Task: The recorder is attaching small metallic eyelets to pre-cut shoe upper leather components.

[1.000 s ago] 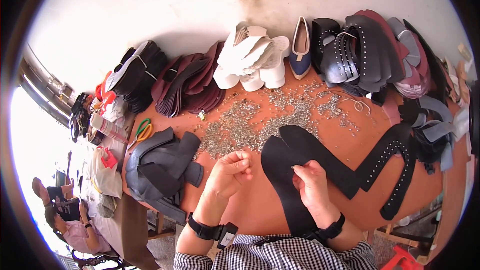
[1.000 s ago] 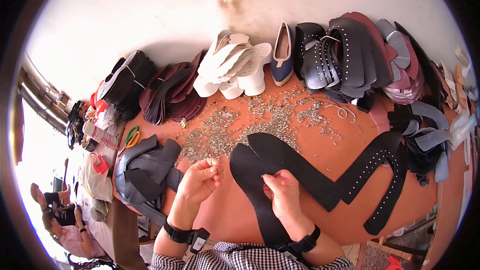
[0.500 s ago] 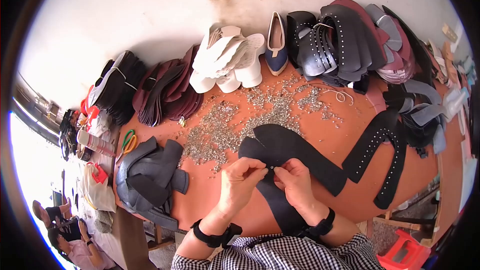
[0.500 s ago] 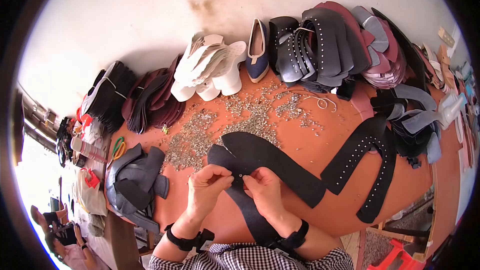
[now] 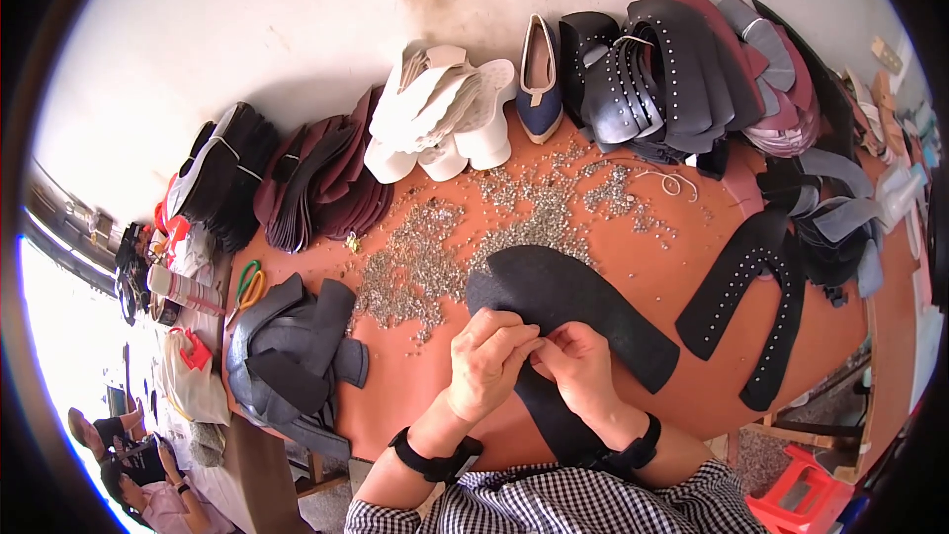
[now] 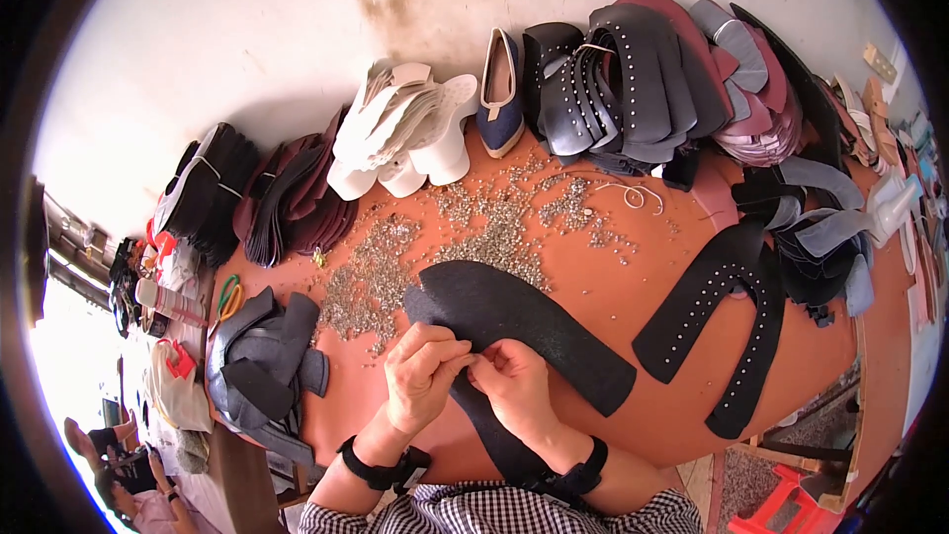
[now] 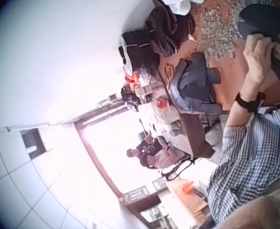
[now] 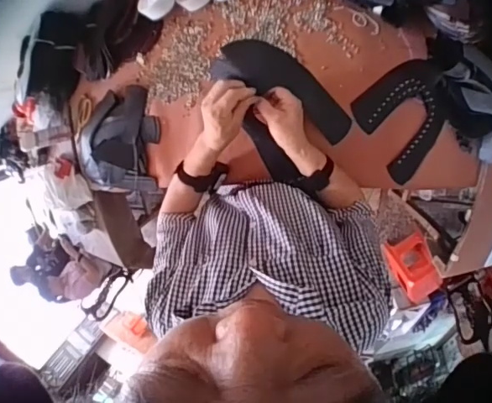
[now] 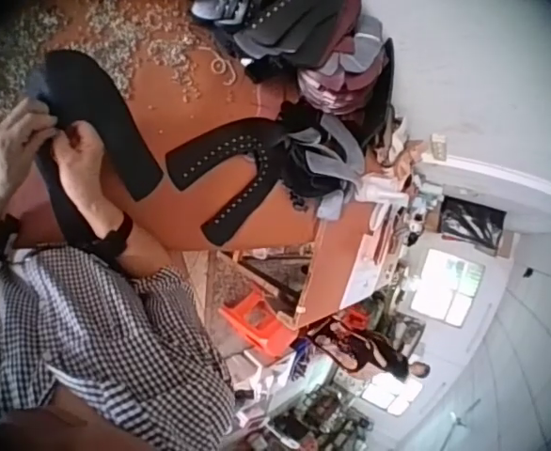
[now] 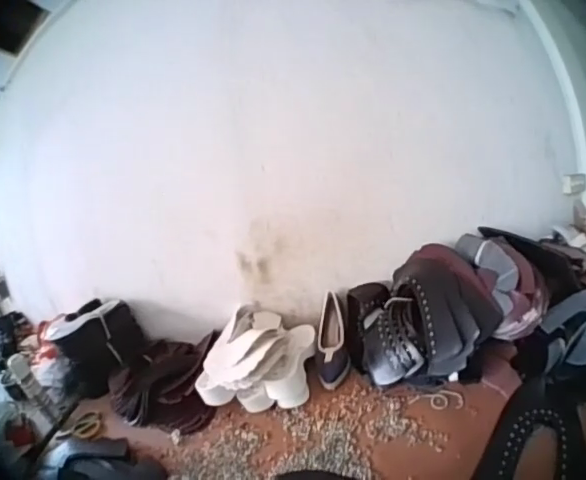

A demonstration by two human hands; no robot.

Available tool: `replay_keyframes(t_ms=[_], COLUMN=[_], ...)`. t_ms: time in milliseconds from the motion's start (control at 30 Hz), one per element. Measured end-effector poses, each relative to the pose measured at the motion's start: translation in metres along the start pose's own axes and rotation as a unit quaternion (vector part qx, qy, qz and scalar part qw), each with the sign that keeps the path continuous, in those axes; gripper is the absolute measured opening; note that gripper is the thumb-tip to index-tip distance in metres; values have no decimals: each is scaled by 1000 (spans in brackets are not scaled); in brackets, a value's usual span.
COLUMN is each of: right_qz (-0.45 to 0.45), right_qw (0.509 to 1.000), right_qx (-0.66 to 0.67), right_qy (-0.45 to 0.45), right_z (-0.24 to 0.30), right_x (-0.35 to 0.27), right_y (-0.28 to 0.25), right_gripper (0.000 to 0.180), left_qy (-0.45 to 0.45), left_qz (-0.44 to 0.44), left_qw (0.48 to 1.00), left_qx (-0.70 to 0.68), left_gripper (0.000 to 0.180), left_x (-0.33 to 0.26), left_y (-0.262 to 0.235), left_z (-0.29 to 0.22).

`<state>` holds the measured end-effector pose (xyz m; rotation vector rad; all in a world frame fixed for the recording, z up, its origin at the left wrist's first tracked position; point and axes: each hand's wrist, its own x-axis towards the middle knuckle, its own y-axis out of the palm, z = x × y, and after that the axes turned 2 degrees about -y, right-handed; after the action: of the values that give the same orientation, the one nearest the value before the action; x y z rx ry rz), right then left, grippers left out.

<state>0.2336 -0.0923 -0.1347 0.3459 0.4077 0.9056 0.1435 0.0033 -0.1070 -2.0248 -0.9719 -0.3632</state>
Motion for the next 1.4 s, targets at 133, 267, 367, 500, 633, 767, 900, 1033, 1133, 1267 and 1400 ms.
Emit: replay_keyframes(t_ms=[133,267,367,500,633,767,900,1033,1133,1267,1400], right_qz=[4,14,12,21,15,11,30,32,16,-3,-7], right_qw=[999,1000,1000,999,995,996,999,999,1000,996,985], right_qx=[-31,-18,1,24,86,79,31,21,17,-61,-126], right_qy=[-23,2,20,26,40,41,14,5,5,-67,-118], right_z=[0,1,2,4,3,1,3,3,2,-4,-7], right_x=[-1,-2,-2,-1,-2,-2,-4,-3,-3,-2,-2], right_y=[4,4,3,3,4,1,4,3,3,0,2], right_gripper=[8,8,9,10,11,9,7,7,8,10,10], left_qy=[-13,-52,-44,-17,-33,-36,-29,-42,-71,-115,-150], left_qz=[-4,-2,19,18,16,19,26,20,13,14,21], left_qw=[1000,997,997,999,997,995,996,996,994,987,984], left_qx=[-27,-57,-55,-42,-67,-86,-78,-80,-82,-111,-97], left_gripper=[17,18,17,16,17,16,16,14,13,13,14], left_x=[-2,0,2,1,1,1,2,3,4,6,5], left_y=[-2,-2,-2,-1,-2,-1,-4,-2,2,4,0], left_z=[4,5,6,7,5,4,5,4,1,-2,1])
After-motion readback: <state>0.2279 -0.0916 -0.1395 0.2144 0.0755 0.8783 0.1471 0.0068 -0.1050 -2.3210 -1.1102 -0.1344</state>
